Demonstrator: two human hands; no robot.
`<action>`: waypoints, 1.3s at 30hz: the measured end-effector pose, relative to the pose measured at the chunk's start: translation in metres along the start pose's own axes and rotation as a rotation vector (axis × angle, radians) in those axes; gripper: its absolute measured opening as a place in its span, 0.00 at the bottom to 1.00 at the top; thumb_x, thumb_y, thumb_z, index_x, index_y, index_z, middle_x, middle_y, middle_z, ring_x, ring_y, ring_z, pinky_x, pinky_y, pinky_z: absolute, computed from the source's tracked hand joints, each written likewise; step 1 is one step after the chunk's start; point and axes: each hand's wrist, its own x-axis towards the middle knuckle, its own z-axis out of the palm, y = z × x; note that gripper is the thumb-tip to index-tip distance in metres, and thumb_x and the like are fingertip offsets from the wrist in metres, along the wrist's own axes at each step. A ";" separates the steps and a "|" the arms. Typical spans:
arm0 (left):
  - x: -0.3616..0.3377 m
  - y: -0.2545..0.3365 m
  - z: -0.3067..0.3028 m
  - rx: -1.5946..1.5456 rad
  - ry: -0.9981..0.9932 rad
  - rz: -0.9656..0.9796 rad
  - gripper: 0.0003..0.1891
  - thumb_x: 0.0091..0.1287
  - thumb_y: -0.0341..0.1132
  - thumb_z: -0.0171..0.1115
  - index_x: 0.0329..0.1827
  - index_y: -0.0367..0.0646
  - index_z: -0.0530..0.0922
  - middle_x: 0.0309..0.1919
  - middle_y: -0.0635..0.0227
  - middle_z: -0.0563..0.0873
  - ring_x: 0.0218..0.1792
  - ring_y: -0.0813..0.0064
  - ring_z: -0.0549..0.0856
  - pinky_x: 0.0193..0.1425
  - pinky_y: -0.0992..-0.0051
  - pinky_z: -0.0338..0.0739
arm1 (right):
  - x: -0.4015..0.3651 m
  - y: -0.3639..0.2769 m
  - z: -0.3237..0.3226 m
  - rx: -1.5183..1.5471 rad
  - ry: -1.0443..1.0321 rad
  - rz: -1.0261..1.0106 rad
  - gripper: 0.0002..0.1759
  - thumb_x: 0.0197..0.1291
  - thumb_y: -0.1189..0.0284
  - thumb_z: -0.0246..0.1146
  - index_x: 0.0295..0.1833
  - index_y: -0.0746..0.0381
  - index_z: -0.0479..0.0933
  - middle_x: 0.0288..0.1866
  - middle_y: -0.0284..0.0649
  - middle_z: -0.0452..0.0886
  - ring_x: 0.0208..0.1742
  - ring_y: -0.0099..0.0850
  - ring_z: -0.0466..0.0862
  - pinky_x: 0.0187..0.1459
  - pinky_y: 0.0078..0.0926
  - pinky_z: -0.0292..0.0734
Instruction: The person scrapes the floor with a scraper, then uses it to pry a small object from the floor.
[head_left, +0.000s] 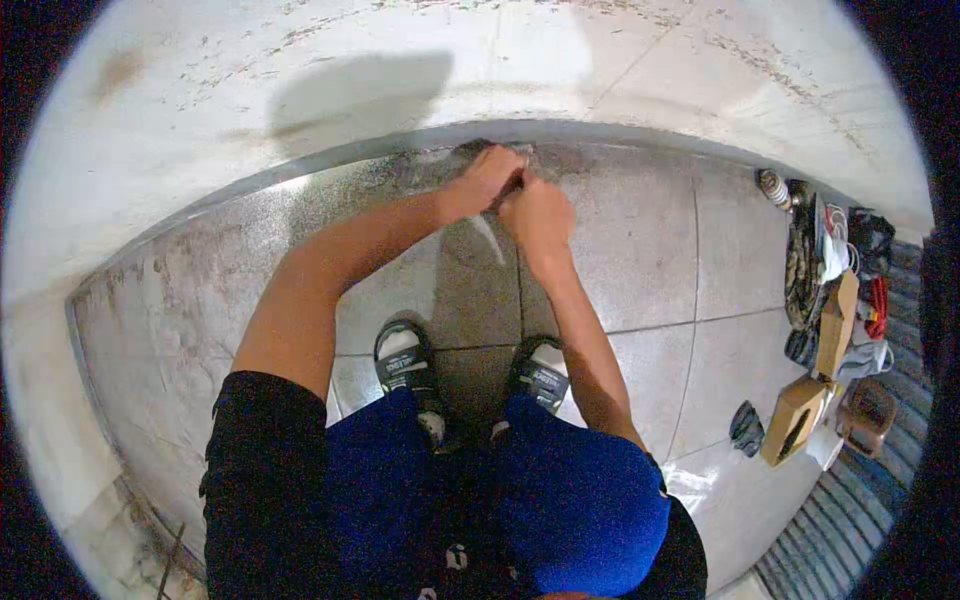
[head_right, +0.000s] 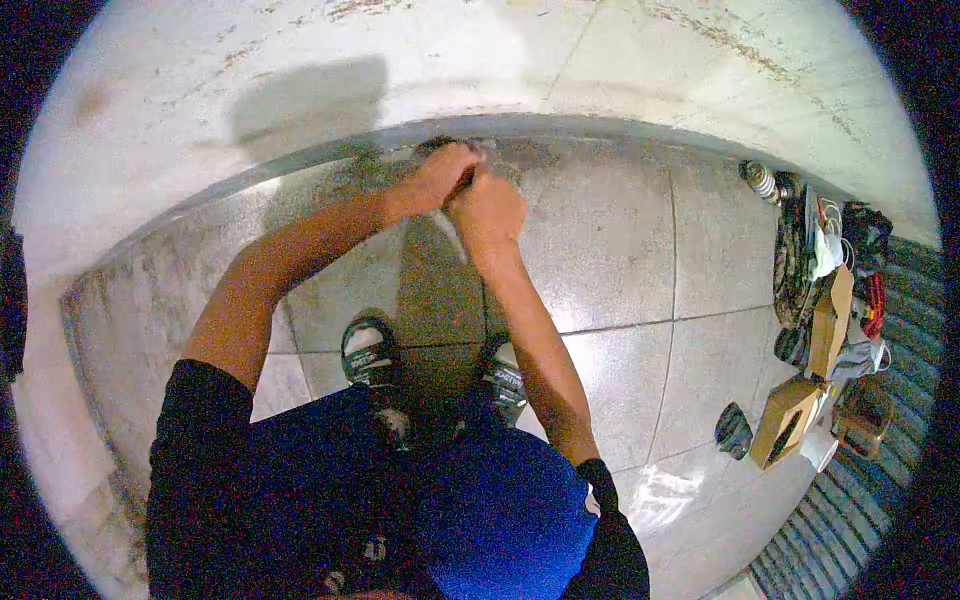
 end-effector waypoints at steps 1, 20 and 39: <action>-0.006 0.001 0.017 -0.046 0.065 -0.028 0.10 0.60 0.36 0.54 0.39 0.41 0.79 0.35 0.50 0.81 0.39 0.51 0.81 0.43 0.60 0.74 | -0.008 0.001 -0.004 0.001 -0.049 0.014 0.13 0.49 0.65 0.60 0.36 0.63 0.79 0.27 0.53 0.81 0.29 0.50 0.83 0.32 0.45 0.78; -0.037 0.022 0.033 0.076 0.029 -0.132 0.12 0.61 0.36 0.52 0.42 0.41 0.78 0.34 0.48 0.81 0.40 0.51 0.81 0.46 0.56 0.73 | -0.049 0.008 0.004 -0.003 -0.167 0.029 0.15 0.53 0.67 0.58 0.45 0.60 0.78 0.29 0.54 0.81 0.31 0.51 0.82 0.34 0.48 0.77; -0.035 0.019 0.016 0.150 0.071 0.041 0.08 0.52 0.33 0.58 0.29 0.36 0.78 0.27 0.48 0.82 0.33 0.48 0.83 0.36 0.57 0.78 | -0.040 0.009 -0.003 0.164 -0.133 0.080 0.12 0.51 0.66 0.59 0.40 0.58 0.81 0.32 0.52 0.82 0.35 0.50 0.82 0.37 0.46 0.77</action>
